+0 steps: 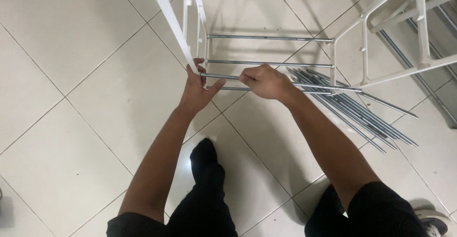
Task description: The person inserts metal rods into the slots of a white plastic rack frame on the floor. They repeatedly pick up rods and place them horizontally between the frame sides, gradually filling the rack structure.
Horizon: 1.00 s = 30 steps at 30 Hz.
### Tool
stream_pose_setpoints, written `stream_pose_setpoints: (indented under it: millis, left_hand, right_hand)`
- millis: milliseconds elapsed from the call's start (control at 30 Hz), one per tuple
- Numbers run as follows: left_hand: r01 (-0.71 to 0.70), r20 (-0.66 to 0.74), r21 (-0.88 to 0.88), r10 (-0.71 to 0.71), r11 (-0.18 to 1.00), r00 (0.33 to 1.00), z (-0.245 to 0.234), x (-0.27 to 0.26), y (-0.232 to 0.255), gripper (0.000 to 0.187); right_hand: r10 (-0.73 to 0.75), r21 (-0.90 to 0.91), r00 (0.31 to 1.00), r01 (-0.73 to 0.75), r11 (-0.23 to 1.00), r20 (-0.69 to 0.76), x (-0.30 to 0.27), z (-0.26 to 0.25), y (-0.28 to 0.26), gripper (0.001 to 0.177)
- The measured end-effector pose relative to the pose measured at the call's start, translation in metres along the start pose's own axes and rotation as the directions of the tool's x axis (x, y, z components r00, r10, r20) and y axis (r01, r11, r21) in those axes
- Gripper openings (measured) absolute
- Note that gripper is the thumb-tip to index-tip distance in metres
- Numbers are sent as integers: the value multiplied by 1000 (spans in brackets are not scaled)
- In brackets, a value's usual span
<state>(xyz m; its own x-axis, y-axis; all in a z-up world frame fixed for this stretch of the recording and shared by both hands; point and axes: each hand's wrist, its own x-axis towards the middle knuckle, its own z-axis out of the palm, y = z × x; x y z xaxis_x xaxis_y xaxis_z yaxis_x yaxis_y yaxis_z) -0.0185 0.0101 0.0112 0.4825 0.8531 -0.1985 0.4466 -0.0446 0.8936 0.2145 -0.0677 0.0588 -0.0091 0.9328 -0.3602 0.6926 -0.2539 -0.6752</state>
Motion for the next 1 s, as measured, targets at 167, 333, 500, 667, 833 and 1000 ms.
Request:
stream_pose_setpoints:
  millis: [167,333,500,667,833,1000]
  left_hand:
    - [-118,-66,-30,116,993,991,-4,4,-14,65]
    - [-26,-39,-82,23,996,999,-9,14,-23,56]
    - [-111,-47,-59,108,992,993,-16,18,-12,69]
    - [-141,-54,10,141,990,988,-19,15,-2,75]
    - [18,-122,-121,-32,992,992,-19,22,4,55]
    - [-69,-159,-176,40,982,986,-10,24,-5,46]
  right_hand:
    - [63,6,998,-63,998,12,4,2,-8,29]
    - [-452,-455,830,281,845,-326,-5,24,-5,24]
    - [-353,-460,894,200,865,-274,0,20,-19,32]
    - [97,-77,995,-95,993,25,16,-7,-38,39]
    - [-107,-171,983,80,982,-152,18,-2,-41,36]
    - [-437,-486,846,256,836,-306,12,25,-32,27]
